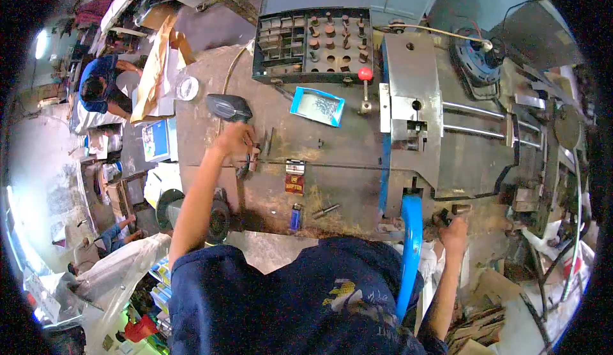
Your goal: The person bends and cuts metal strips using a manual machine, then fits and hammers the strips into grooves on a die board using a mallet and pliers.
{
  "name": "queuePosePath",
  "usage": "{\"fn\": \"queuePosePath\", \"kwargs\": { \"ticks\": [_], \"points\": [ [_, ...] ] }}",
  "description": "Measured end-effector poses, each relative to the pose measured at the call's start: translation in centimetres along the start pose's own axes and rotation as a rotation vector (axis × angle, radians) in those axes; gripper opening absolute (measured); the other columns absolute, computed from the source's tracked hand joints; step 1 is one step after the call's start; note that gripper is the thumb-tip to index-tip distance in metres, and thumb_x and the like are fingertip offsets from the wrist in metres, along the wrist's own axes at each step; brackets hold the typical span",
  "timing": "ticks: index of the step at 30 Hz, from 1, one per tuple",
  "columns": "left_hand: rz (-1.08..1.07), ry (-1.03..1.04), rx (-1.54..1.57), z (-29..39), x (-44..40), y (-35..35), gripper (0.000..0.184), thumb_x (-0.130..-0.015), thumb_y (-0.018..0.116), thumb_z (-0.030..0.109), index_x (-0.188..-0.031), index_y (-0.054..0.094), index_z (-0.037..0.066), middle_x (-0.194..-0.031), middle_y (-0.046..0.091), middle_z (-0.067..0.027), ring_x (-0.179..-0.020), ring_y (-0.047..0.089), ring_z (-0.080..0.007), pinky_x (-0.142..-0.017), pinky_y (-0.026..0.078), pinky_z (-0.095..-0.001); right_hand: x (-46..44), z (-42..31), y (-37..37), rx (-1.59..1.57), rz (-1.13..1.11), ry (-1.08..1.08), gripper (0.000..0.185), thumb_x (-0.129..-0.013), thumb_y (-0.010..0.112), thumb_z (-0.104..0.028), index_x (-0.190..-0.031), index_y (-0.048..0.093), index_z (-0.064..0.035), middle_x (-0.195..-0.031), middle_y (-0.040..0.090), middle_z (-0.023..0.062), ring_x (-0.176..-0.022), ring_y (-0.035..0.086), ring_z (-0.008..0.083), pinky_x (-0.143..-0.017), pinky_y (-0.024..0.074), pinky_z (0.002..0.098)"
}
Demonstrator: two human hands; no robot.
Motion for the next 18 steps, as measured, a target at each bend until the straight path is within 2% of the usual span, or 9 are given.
{"fn": "queuePosePath", "kwargs": {
  "ticks": [3,4,5,8,10,13,15,17,18],
  "points": [
    [0.129,-0.043,0.299,-0.4,1.6,1.7,0.032,-0.068,0.087,0.015,-0.09,0.067,0.003,-0.064,0.066,-0.0069,-0.061,0.065,-0.0147,-0.057,0.051,-0.0319,1.2,-1.8,-3.0,0.014,-0.087,-0.05,0.035,-0.078,0.078,-0.027,-0.083,0.064,0.0041,-0.073,0.065,0.0208,-0.07,0.066,0.034,-0.062,0.0511,0.0401],
    [0.185,-0.038,0.202,-0.4,2.2,1.7,0.03,-0.07,0.085,0.008,-0.093,0.067,0.003,-0.062,0.063,-0.0045,-0.059,0.061,-0.0092,-0.056,0.049,-0.0289,2.3,-3.7,-5.4,-0.032,-0.32,0.163,0.024,-0.083,0.073,-0.018,-0.092,0.063,0.0013,-0.079,0.067,0.015,-0.069,0.063,0.0254,-0.064,0.0499,0.0359],
    [0.165,-0.036,0.211,-0.5,2.4,2.5,0.03,-0.07,0.085,0.008,-0.093,0.067,0.003,-0.062,0.063,-0.0045,-0.059,0.061,-0.0092,-0.056,0.049,-0.0289,3.1,-4.2,-8.0,-0.024,-0.33,0.182,0.024,-0.083,0.073,-0.018,-0.092,0.063,0.0013,-0.079,0.067,0.015,-0.069,0.063,0.0254,-0.064,0.0499,0.0359],
    [0.251,-0.05,0.419,-1.6,2.7,2.4,0.026,-0.071,0.083,0.005,-0.091,0.067,0.003,-0.06,0.063,-0.004,-0.058,0.061,-0.0082,-0.056,0.049,-0.0279,4.4,-6.7,-10.4,-0.484,-0.484,0.108,0.029,-0.086,0.069,-0.011,-0.112,0.061,-0.0002,-0.096,0.067,0.0102,-0.081,0.062,0.0179,-0.074,0.0495,0.0327],
    [0.212,-0.115,0.573,-2.5,3.9,3.5,0.024,-0.072,0.08,0.001,-0.094,0.07,0.003,-0.061,0.066,-0.0036,-0.059,0.062,-0.0077,-0.056,0.05,-0.0274,3.8,-8.2,-13.2,-0.764,-0.346,-0.042,0.056,-0.087,0.074,-0.021,-0.137,0.052,-0.0045,-0.115,0.066,0.0072,-0.095,0.064,0.0153,-0.084,0.0499,0.0307],
    [0.091,-0.099,0.518,-0.4,5.3,4.6,0.018,-0.076,0.079,0.005,-0.093,0.074,0.002,-0.064,0.069,-0.0046,-0.06,0.064,-0.0087,-0.058,0.051,-0.0276,1.6,-14.5,-14.7,-0.93,-0.492,-0.01,0.062,-0.087,0.076,-0.022,-0.14,0.049,-0.0012,-0.118,0.066,0.01,-0.103,0.061,0.0135,-0.089,0.0486,0.0296],
    [0.138,0.057,0.441,-0.9,6.2,6.2,0.014,-0.078,0.08,0.01,-0.086,0.073,0.001,-0.063,0.067,-0.0079,-0.06,0.065,-0.0118,-0.059,0.052,-0.029,-1.3,-17.7,-15.8,-0.82,-0.321,-0.179,0.06,-0.086,0.078,-0.024,-0.134,0.054,0.0024,-0.116,0.067,0.0106,-0.092,0.064,0.0136,-0.084,0.0509,0.0293],
    [0.283,-0.035,0.393,1.0,7.4,6.5,0.014,-0.079,0.078,0.012,-0.08,0.069,0.001,-0.06,0.064,-0.0103,-0.058,0.064,-0.0159,-0.057,0.05,-0.0314,-5.1,-19.9,-14.8,-0.806,-0.27,-0.205,0.056,-0.083,0.081,-0.028,-0.126,0.061,0.003,-0.111,0.069,0.0103,-0.086,0.066,0.0152,-0.078,0.0534,0.0325],
    [0.328,-0.258,0.423,3.5,9.2,5.1,0.015,-0.08,0.077,0.012,-0.079,0.066,0.002,-0.057,0.061,-0.011,-0.056,0.062,-0.0181,-0.055,0.048,-0.0328,-7.5,-20.1,-13.4,-0.829,-0.224,-0.206,0.053,-0.08,0.083,-0.029,-0.118,0.065,0.002,-0.105,0.071,0.01,-0.084,0.067,0.0156,-0.077,0.0537,0.0328]
  ]
}}
Point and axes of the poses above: each hand's wrist, its own x-axis away from the middle knuckle, its own y-axis out of the palm, z = x × y, the point moved 9 cm from there along -x, towards the middle knuckle
